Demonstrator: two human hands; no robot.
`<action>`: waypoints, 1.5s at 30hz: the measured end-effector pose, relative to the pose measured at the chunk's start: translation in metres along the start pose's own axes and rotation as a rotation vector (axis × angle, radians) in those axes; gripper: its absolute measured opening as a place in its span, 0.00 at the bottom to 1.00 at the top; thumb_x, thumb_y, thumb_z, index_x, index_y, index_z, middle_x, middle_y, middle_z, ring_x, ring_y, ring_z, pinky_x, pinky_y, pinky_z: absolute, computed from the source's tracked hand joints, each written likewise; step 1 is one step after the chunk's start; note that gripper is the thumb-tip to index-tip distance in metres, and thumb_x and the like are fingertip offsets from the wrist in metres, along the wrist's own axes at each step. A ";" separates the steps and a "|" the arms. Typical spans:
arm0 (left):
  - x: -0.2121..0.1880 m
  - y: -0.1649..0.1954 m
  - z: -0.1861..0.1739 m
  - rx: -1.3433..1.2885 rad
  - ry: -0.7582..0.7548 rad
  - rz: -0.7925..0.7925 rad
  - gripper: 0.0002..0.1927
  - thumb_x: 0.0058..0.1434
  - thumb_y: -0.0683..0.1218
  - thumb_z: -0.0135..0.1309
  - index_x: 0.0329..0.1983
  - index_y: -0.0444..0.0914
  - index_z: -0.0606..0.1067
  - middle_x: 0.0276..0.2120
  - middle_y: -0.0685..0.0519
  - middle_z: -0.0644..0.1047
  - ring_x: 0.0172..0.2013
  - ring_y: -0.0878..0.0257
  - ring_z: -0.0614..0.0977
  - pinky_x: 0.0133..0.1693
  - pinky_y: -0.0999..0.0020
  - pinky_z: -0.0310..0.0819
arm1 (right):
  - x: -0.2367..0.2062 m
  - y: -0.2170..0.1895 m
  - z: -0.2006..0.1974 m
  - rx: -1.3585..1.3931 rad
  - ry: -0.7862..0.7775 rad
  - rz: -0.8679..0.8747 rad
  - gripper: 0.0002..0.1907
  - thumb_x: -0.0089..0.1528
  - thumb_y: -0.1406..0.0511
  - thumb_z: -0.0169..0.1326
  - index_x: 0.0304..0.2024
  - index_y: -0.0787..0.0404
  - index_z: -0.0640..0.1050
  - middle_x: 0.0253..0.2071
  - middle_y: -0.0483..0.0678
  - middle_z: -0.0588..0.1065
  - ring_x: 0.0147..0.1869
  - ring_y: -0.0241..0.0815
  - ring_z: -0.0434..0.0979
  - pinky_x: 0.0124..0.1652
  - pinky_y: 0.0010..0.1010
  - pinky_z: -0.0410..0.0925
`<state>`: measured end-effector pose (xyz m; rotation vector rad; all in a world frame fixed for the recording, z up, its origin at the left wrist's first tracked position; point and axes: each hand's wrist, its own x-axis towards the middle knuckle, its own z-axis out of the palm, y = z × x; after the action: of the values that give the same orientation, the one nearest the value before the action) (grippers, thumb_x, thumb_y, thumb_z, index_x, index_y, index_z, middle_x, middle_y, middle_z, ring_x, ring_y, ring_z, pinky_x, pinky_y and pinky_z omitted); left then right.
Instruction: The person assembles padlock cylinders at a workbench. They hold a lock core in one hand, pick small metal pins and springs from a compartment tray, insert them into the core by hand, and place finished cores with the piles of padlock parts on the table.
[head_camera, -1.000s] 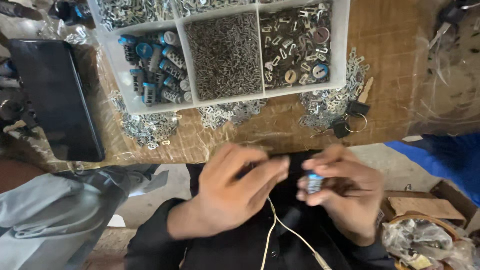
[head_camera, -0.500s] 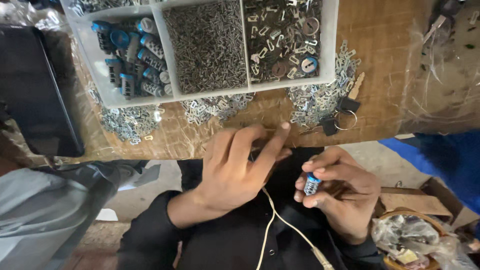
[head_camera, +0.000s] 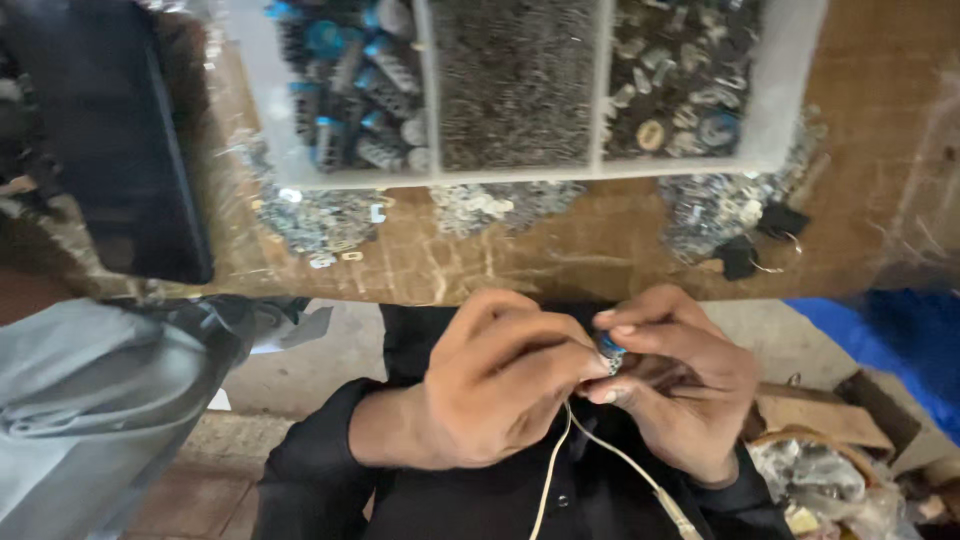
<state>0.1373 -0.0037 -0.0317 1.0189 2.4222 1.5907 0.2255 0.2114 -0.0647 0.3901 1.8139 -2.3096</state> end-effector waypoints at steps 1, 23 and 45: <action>-0.001 -0.004 -0.005 0.052 -0.056 0.059 0.17 0.53 0.37 0.64 0.48 0.33 0.79 0.44 0.49 0.79 0.42 0.55 0.82 0.44 0.59 0.79 | 0.002 0.000 0.003 -0.015 -0.023 -0.006 0.20 0.56 0.76 0.66 0.52 0.69 0.80 0.54 0.59 0.75 0.45 0.41 0.84 0.44 0.24 0.80; -0.012 -0.010 -0.047 -0.373 -0.105 -0.301 0.15 0.54 0.35 0.64 0.44 0.42 0.80 0.34 0.51 0.71 0.36 0.58 0.76 0.39 0.64 0.71 | 0.029 -0.009 0.029 -0.064 -0.424 -0.062 0.17 0.57 0.73 0.70 0.49 0.67 0.84 0.48 0.52 0.77 0.47 0.40 0.85 0.43 0.26 0.80; -0.017 0.003 -0.024 -0.274 0.086 -0.459 0.11 0.61 0.32 0.62 0.45 0.35 0.79 0.40 0.46 0.81 0.39 0.56 0.85 0.42 0.68 0.80 | 0.016 -0.001 0.016 0.288 -0.094 0.073 0.24 0.60 0.81 0.61 0.58 0.69 0.75 0.58 0.61 0.71 0.51 0.49 0.82 0.45 0.37 0.82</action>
<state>0.1424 -0.0320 -0.0233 0.3258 2.1850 1.7454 0.2082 0.1964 -0.0651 0.3730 1.4031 -2.4963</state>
